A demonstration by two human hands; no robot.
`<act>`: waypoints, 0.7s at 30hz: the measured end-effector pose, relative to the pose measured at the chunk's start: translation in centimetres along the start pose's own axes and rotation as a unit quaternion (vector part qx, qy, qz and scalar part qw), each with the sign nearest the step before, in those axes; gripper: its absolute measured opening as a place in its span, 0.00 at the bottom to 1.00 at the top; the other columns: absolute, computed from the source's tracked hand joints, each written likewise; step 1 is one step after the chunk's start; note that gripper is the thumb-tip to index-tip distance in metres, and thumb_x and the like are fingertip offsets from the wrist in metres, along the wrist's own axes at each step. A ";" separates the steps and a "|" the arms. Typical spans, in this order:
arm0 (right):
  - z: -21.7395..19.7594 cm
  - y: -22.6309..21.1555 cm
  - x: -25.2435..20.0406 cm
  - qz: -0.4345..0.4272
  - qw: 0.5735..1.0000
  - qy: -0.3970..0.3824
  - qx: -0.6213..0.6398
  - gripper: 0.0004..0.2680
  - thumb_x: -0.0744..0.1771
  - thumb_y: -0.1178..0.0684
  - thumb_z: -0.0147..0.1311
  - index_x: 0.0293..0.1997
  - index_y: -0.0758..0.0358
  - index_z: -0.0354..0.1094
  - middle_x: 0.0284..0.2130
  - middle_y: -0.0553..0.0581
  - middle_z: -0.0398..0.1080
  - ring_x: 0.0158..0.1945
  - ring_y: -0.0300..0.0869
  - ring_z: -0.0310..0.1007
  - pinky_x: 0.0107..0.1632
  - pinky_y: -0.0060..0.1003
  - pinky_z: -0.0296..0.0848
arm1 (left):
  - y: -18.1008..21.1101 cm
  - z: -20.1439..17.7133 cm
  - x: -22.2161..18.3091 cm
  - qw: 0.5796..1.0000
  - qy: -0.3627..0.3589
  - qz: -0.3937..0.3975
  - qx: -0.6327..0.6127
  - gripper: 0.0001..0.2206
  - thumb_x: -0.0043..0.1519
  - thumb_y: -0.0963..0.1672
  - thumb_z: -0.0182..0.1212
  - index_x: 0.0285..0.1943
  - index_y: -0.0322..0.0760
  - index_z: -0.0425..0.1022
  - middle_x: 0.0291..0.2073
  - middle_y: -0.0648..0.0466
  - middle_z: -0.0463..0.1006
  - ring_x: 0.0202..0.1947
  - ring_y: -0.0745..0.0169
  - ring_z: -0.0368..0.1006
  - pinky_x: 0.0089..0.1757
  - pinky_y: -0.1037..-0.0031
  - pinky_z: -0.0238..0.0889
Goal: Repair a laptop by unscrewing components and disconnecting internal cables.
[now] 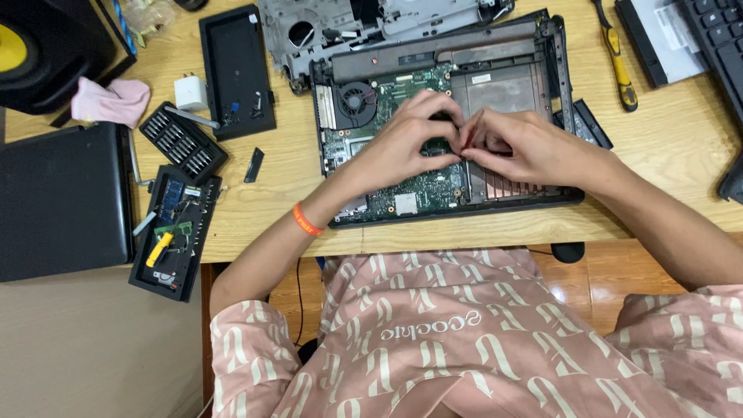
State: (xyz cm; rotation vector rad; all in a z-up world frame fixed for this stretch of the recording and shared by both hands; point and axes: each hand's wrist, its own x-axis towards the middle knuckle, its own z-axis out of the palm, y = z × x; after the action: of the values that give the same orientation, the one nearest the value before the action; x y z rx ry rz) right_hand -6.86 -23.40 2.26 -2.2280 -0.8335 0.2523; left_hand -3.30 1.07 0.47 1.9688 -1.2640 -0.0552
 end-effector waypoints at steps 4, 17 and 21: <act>-0.4 0.2 0.2 -0.045 0.999 0.008 0.014 0.07 0.66 0.55 0.59 0.44 0.65 0.71 0.30 0.56 0.73 0.32 0.42 0.74 0.36 0.37 0.73 | 0.0 0.6 0.3 0.999 -0.008 -0.041 0.012 0.09 0.57 0.46 0.73 0.37 0.37 0.81 0.52 0.54 0.72 0.59 0.53 0.63 0.61 0.61 0.57; -1.4 -0.9 0.4 -0.054 0.997 -0.023 0.046 0.08 0.63 0.55 0.62 0.43 0.64 0.78 0.44 0.54 0.72 0.47 0.43 0.75 0.46 0.36 0.74 | 0.8 0.4 0.0 0.999 -0.019 -0.011 0.046 0.10 0.58 0.46 0.70 0.39 0.35 0.78 0.48 0.52 0.70 0.55 0.54 0.65 0.57 0.61 0.59; -1.3 -0.6 0.3 -0.089 0.995 0.009 0.049 0.07 0.64 0.55 0.61 0.42 0.64 0.77 0.41 0.53 0.76 0.46 0.41 0.78 0.48 0.35 0.76 | 0.7 0.6 0.0 0.999 -0.006 0.004 0.050 0.11 0.58 0.46 0.69 0.42 0.34 0.79 0.46 0.52 0.71 0.54 0.54 0.66 0.56 0.62 0.59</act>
State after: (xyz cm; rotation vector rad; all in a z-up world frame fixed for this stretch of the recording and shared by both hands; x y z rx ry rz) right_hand -6.41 -23.58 3.63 -2.0490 -0.9818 0.1836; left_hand -4.08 0.56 0.48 2.0513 -1.3035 0.0004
